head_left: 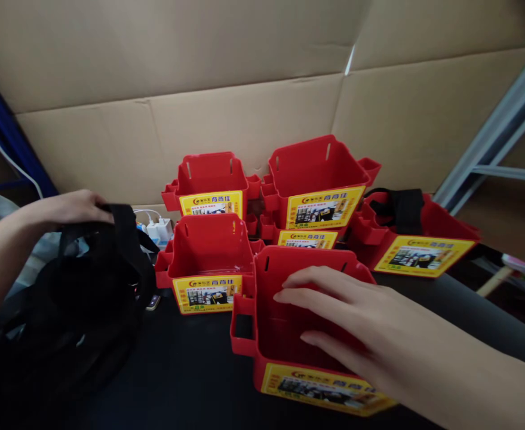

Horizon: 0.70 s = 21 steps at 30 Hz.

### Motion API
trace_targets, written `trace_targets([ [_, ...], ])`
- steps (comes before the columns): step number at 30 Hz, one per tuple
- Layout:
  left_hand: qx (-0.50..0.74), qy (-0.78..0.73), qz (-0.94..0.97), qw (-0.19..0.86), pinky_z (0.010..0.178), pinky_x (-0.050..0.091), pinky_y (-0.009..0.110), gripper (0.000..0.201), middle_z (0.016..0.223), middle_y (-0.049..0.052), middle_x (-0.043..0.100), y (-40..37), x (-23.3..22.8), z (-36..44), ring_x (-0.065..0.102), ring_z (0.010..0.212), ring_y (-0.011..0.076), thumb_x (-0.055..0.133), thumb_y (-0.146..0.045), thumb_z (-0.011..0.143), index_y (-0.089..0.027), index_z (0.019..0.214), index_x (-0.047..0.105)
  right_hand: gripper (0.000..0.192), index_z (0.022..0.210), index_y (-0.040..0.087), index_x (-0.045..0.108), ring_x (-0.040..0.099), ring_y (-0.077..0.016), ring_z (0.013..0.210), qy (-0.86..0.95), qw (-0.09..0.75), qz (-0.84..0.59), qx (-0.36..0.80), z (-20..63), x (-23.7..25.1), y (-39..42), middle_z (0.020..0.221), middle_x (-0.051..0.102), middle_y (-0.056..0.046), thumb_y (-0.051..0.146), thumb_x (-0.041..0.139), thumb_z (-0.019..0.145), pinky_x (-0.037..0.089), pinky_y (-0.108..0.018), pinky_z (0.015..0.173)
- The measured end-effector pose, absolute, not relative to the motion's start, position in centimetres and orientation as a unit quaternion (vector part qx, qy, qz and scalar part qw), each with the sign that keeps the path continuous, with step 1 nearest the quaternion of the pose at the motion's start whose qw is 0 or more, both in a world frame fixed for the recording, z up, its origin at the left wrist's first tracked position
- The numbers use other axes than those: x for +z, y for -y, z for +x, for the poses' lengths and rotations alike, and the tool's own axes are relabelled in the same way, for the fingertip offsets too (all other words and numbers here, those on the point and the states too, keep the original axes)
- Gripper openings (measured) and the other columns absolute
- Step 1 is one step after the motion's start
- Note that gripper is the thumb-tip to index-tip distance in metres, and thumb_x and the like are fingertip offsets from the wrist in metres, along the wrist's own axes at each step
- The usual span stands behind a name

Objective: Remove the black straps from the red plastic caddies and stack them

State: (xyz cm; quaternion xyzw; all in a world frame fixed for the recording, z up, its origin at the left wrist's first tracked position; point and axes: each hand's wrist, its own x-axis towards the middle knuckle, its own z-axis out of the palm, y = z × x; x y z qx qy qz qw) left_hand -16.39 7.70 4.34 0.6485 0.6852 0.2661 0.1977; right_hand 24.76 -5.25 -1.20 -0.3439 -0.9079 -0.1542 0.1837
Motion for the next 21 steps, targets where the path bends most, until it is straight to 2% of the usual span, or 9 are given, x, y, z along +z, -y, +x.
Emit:
trace_targets([
  [2,0.168,-0.648,0.684,0.289,0.075,0.053,0.03,0.041,0.083,-0.002,0.07,-7.6,3.9,-16.8,0.065,0.08,0.0168,0.069,-0.033,0.066,-0.008,0.098,0.063,0.03,0.111,0.026,0.058,0.064,-0.0144,0.076,0.908,0.176,-0.353,-0.145,25.1,-1.5,5.4,0.105,0.061,-0.005,0.024,0.039,0.088,0.055,-0.023,0.06],
  [4,0.185,-0.597,0.701,0.343,0.083,0.049,0.026,0.052,0.103,-0.001,0.067,-7.5,3.3,-17.2,0.06,0.1,0.0179,0.071,-0.034,0.066,-0.012,0.111,0.057,0.032,0.113,0.028,0.057,0.064,-0.0137,0.077,0.907,0.166,-0.363,-0.136,25.5,-1.9,5.6,0.108,0.06,-0.004,0.023,0.04,0.087,0.055,-0.023,0.062],
  [6,0.244,-0.568,0.696,0.367,0.085,0.047,0.024,0.06,0.113,0.0,0.063,-7.5,3.0,-17.7,0.055,0.107,0.0188,0.071,-0.037,0.065,-0.015,0.118,0.053,0.033,0.115,0.029,0.056,0.064,-0.0131,0.077,0.906,0.161,-0.368,-0.134,25.8,-2.0,5.9,0.11,0.06,-0.003,0.022,0.041,0.087,0.055,-0.022,0.062],
  [9,0.388,-0.602,0.64,0.276,0.076,0.05,0.028,0.058,0.1,0.001,0.065,-7.1,3.7,-17.5,0.059,0.092,0.017,0.067,-0.039,0.069,-0.015,0.12,0.053,0.032,0.115,0.029,0.056,0.064,-0.0137,0.08,0.904,0.178,-0.365,-0.138,25.7,-1.6,6.2,0.112,0.06,-0.002,0.024,0.043,0.087,0.055,-0.022,0.062],
  [13,0.581,-0.513,0.629,0.062,0.06,0.045,0.02,0.048,0.078,-0.001,0.059,-4.7,6.3,-13.0,0.051,0.059,0.0016,0.058,-0.03,0.077,-0.009,0.12,0.052,0.043,0.128,0.024,0.043,0.056,-0.0217,0.107,0.882,0.272,-0.365,-0.125,23.9,0.3,5.6,0.126,0.053,-0.005,0.032,0.048,0.086,0.052,-0.032,0.086],
  [14,0.585,-0.454,0.67,0.048,0.057,0.043,0.014,0.039,0.077,0.0,0.063,-3.9,7.0,-11.0,0.047,0.056,0.0003,0.059,-0.029,0.077,-0.014,0.113,0.058,0.049,0.132,0.023,0.039,0.054,-0.0232,0.111,0.873,0.301,-0.367,-0.109,23.3,0.9,5.1,0.129,0.05,-0.007,0.033,0.05,0.085,0.05,-0.034,0.089],
  [16,0.481,-0.354,0.8,0.059,0.057,0.045,0.014,0.034,0.077,0.0,0.065,-2.3,7.9,-6.2,0.051,0.057,0.0025,0.068,-0.025,0.071,-0.012,0.102,0.063,0.059,0.136,0.024,0.032,0.056,-0.0236,0.107,0.857,0.357,-0.366,-0.059,22.3,2.3,3.8,0.13,0.048,-0.008,0.035,0.054,0.083,0.051,-0.035,0.084],
  [19,0.34,-0.236,0.91,0.015,0.068,0.048,0.018,0.019,0.085,0.0,0.066,-1.1,8.2,0.5,0.058,0.072,0.0084,0.064,-0.02,0.074,-0.014,0.092,0.065,0.05,0.125,0.022,0.045,0.062,-0.018,0.083,0.856,0.382,-0.344,0.058,21.7,4.0,1.2,0.105,0.062,-0.006,0.039,0.058,0.08,0.052,-0.027,0.064],
  [21,0.35,-0.233,0.907,0.007,0.072,0.048,0.022,0.018,0.09,0.002,0.065,-1.4,7.9,3.2,0.06,0.081,0.0125,0.062,-0.017,0.072,-0.014,0.09,0.062,0.028,0.097,0.017,0.06,0.058,-0.0118,0.061,0.859,0.355,-0.341,0.143,21.9,4.6,-0.5,0.076,0.063,-0.002,0.039,0.058,0.08,0.045,-0.022,0.049],
])
